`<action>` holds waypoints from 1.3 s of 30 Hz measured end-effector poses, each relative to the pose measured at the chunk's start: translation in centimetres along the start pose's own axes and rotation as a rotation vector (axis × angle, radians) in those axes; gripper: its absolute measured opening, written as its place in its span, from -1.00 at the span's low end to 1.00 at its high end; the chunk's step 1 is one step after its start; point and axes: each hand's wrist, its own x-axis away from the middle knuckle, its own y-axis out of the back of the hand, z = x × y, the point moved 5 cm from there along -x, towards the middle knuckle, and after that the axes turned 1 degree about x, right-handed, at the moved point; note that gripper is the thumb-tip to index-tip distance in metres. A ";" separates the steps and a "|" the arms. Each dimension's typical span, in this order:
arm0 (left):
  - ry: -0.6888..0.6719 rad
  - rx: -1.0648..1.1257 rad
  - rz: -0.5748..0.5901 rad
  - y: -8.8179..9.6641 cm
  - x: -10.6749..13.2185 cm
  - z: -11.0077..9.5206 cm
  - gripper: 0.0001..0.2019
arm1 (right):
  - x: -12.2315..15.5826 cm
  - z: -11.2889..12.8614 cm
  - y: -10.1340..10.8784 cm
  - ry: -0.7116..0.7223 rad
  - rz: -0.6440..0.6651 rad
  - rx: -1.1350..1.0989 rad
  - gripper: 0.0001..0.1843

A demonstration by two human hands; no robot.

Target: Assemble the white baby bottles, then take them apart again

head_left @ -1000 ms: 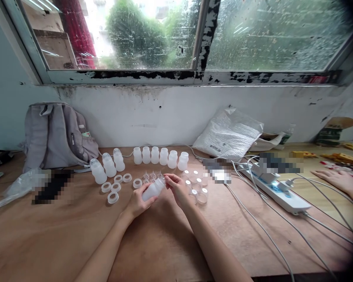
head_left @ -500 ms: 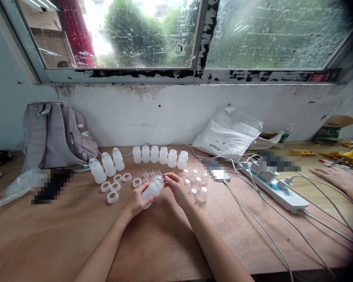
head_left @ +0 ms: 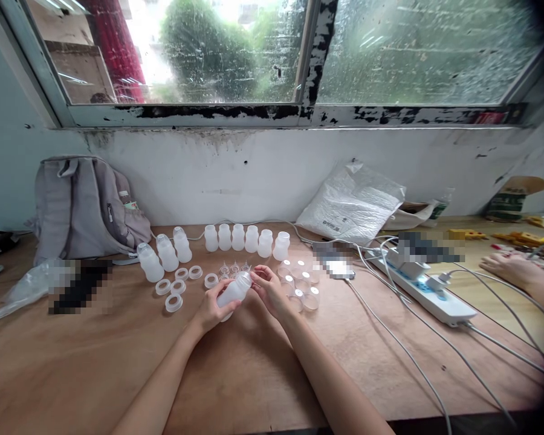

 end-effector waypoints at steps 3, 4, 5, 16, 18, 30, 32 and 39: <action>-0.003 -0.010 0.008 0.0 0.1 -0.1 -0.55 | 0.0 -0.1 -0.2 -0.070 0.027 -0.044 -0.68; -0.004 -0.013 0.015 -0.1 0.1 -0.2 -0.55 | 0.1 -0.1 -0.4 -0.103 0.056 -0.045 -0.66; -0.003 -0.013 0.018 -0.1 0.0 -0.2 -0.55 | 0.2 -0.1 -0.6 -0.136 0.092 -0.040 -0.65; 0.092 0.152 0.015 -0.5 -0.3 0.8 -0.56 | 0.4 0.4 -1.1 -0.069 0.146 0.065 -0.77; 0.100 0.202 0.026 -0.6 -0.4 0.8 -0.57 | 0.4 0.6 -1.1 -0.050 0.126 0.081 -0.79; 0.124 0.254 0.084 -1.1 -0.1 0.4 -0.56 | 0.6 1.3 -0.2 0.044 -0.055 0.410 -0.74; 0.128 0.258 0.084 -1.1 -0.1 0.4 -0.56 | 0.6 1.3 -0.4 0.038 -0.027 0.390 -0.74; 0.131 0.295 0.090 -1.0 -0.2 0.2 -0.59 | 0.9 1.8 -1.0 0.060 0.012 0.337 -0.77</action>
